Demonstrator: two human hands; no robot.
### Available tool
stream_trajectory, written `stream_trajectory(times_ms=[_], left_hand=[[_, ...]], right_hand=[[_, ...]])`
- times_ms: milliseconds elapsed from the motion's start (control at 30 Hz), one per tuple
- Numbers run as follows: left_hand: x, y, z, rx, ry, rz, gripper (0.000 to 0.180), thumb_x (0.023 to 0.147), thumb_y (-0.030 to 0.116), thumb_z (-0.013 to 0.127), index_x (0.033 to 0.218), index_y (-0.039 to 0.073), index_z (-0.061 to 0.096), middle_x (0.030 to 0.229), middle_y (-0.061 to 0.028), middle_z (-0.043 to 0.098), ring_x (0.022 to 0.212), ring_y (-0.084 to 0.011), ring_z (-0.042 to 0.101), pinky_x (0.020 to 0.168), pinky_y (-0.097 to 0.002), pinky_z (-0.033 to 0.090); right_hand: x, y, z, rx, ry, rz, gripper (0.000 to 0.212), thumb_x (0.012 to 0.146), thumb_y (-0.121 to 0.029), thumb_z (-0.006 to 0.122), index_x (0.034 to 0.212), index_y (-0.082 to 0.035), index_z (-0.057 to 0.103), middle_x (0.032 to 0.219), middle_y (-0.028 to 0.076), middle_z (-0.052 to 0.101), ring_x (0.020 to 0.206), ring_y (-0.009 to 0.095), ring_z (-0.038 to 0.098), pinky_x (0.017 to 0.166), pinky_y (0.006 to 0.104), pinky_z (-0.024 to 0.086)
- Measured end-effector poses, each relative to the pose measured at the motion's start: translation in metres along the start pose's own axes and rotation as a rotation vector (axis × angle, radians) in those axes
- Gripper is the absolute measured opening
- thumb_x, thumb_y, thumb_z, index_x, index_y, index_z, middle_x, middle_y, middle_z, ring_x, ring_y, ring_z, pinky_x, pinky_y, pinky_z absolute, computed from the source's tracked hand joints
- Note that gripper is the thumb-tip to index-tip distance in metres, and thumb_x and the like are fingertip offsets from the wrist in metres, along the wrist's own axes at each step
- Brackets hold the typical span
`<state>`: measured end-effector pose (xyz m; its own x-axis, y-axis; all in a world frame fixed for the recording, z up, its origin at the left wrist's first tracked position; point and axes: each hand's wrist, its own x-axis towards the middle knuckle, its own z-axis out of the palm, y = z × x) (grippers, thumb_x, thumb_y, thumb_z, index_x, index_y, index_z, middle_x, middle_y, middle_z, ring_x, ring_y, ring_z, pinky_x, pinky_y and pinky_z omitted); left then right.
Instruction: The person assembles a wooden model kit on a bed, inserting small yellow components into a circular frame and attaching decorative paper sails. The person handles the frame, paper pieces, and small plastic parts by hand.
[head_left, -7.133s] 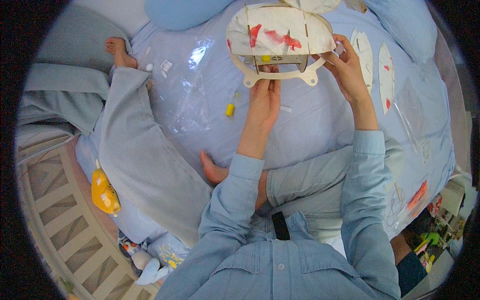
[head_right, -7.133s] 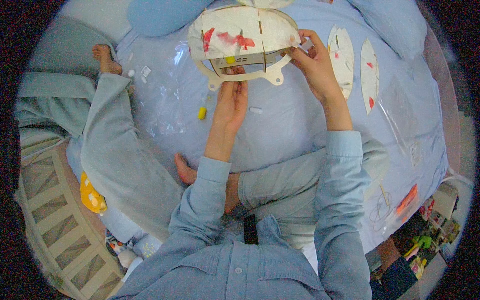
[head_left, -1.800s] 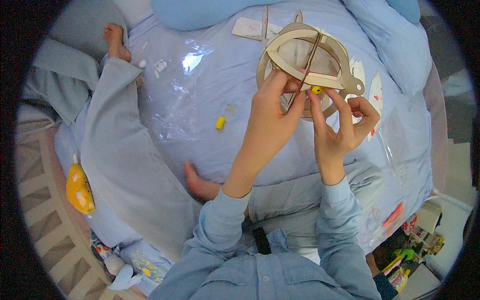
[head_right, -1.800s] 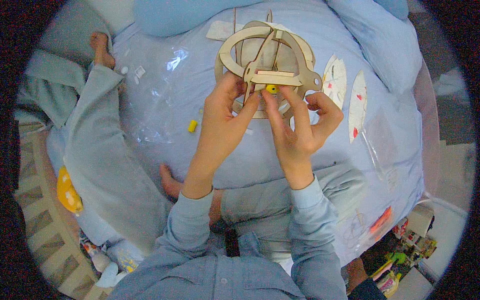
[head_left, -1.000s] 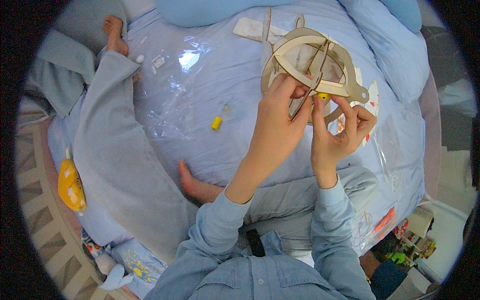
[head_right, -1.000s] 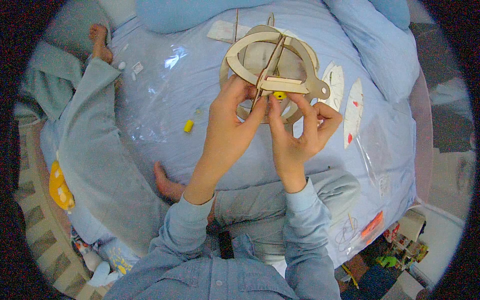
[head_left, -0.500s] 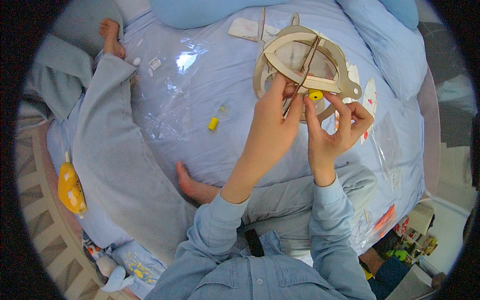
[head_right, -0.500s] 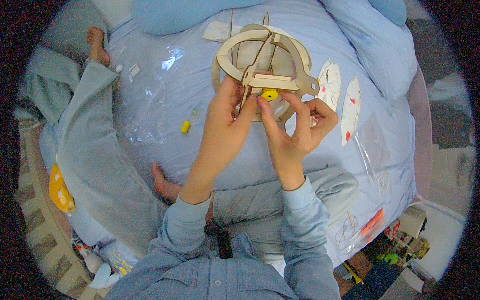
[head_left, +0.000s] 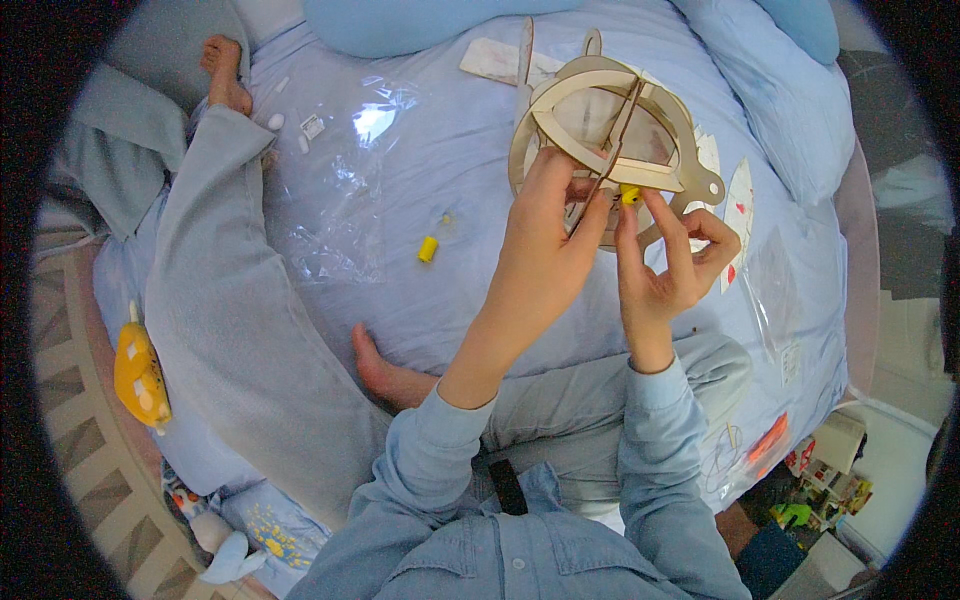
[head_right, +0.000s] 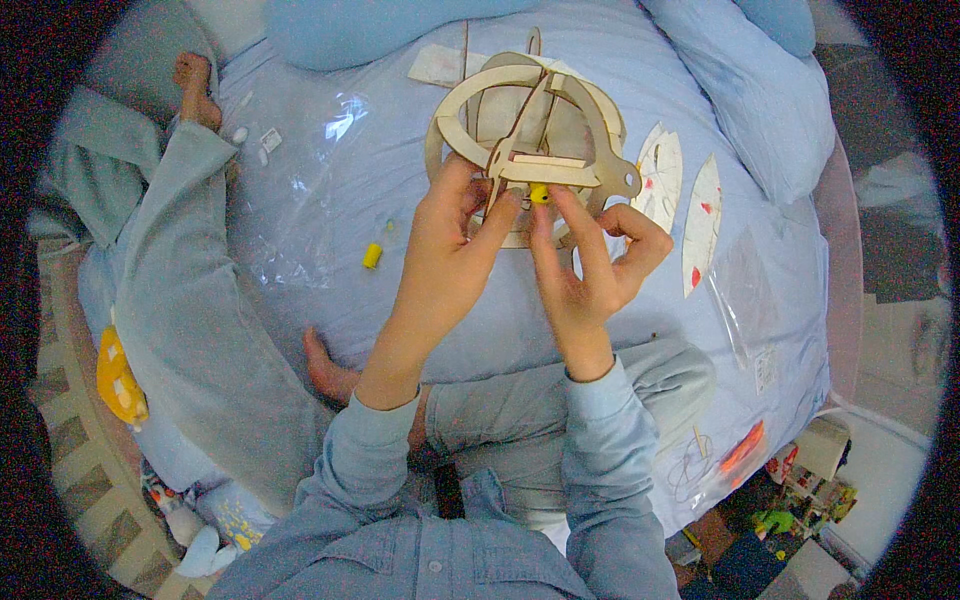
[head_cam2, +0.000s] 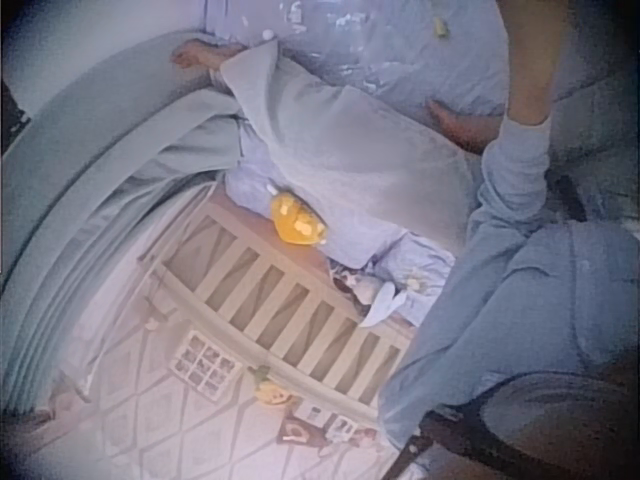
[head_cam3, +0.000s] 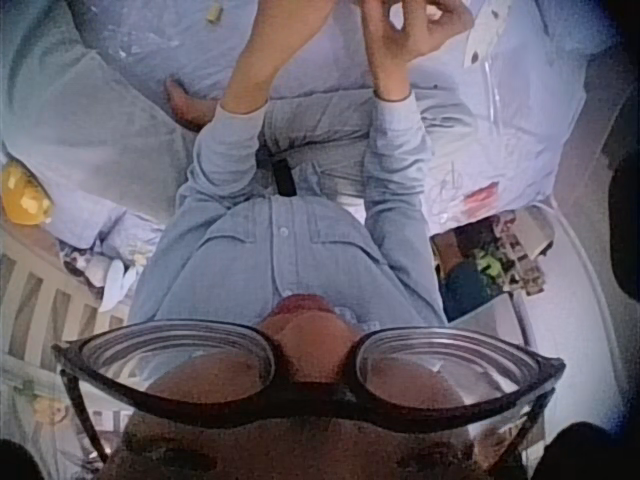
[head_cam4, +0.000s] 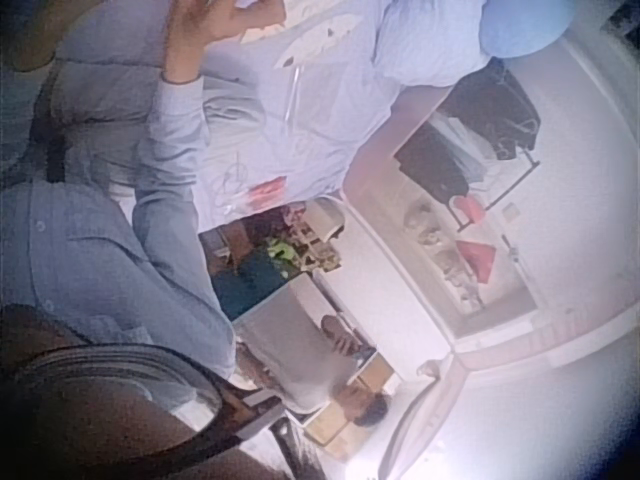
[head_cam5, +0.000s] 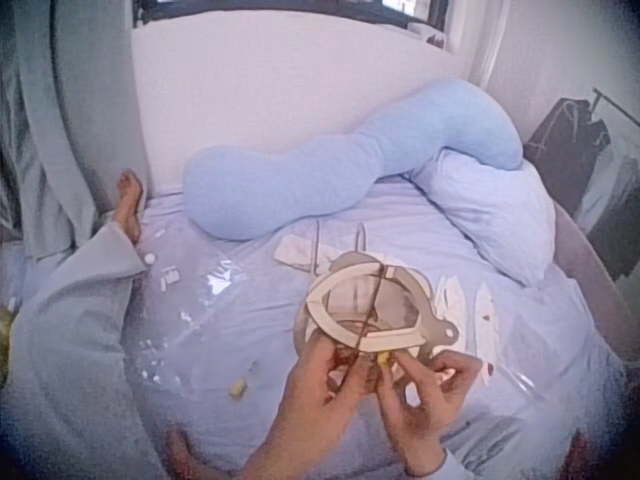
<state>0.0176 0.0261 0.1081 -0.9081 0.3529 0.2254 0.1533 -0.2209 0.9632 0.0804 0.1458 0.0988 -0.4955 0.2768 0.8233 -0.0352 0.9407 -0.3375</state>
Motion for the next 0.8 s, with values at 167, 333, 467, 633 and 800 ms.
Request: stream_trajectory(times_ms=[167, 333, 467, 633, 800], left_hand=[[0.001, 0.004, 0.002, 0.017, 0.018, 0.014, 0.028, 0.091, -0.001, 0.058, 0.118, -0.003, 0.052, 0.108, -0.0148, 0.058, 0.094, -0.0245, 0.063, 0.081, -0.0336, 0.052], [0.000, 0.000, 0.002, 0.025, 0.017, 0.037, 0.027, 0.089, 0.001, 0.061, 0.114, -0.003, 0.054, 0.107, -0.0164, 0.055, 0.090, -0.0279, 0.063, 0.079, -0.0355, 0.051], [0.000, 0.000, 0.002, 0.017, 0.038, -0.001, 0.027, 0.089, 0.003, 0.063, 0.114, -0.003, 0.055, 0.104, -0.0158, 0.061, 0.090, -0.0260, 0.065, 0.078, -0.0351, 0.052], [-0.001, -0.002, 0.003, 0.022, 0.082, -0.035, 0.025, 0.090, 0.005, 0.064, 0.112, -0.002, 0.057, 0.097, -0.0149, 0.069, 0.087, -0.0240, 0.069, 0.075, -0.0340, 0.053], [-0.001, -0.001, 0.005, 0.015, 0.095, -0.042, 0.024, 0.090, 0.004, 0.064, 0.111, -0.002, 0.058, 0.097, -0.0147, 0.070, 0.087, -0.0233, 0.069, 0.075, -0.0336, 0.053]], right_hand=[[0.002, 0.004, -0.002, -0.082, -0.002, -0.090, 0.041, 0.063, -0.013, 0.087, 0.102, -0.022, 0.080, 0.086, 0.000, 0.050, 0.081, 0.018, 0.044, 0.069, 0.0290, 0.035], [0.003, 0.003, -0.003, -0.113, -0.003, -0.121, 0.043, 0.063, -0.012, 0.086, 0.104, -0.024, 0.080, 0.088, 0.000, 0.052, 0.081, 0.017, 0.044, 0.069, 0.0290, 0.036], [0.003, 0.002, -0.005, -0.098, -0.030, -0.113, 0.043, 0.062, -0.011, 0.086, 0.102, -0.025, 0.080, 0.088, 0.001, 0.050, 0.082, 0.018, 0.044, 0.069, 0.0291, 0.036], [0.003, 0.005, -0.003, -0.022, 0.013, -0.101, 0.036, 0.071, -0.008, 0.083, 0.105, -0.017, 0.076, 0.088, 0.003, 0.048, 0.083, 0.018, 0.045, 0.070, 0.0280, 0.036], [0.002, 0.020, 0.004, 0.520, 0.085, 0.357, 0.024, 0.089, -0.004, 0.067, 0.113, -0.001, 0.062, 0.094, 0.003, 0.052, 0.086, 0.014, 0.048, 0.076, 0.0268, 0.040]])
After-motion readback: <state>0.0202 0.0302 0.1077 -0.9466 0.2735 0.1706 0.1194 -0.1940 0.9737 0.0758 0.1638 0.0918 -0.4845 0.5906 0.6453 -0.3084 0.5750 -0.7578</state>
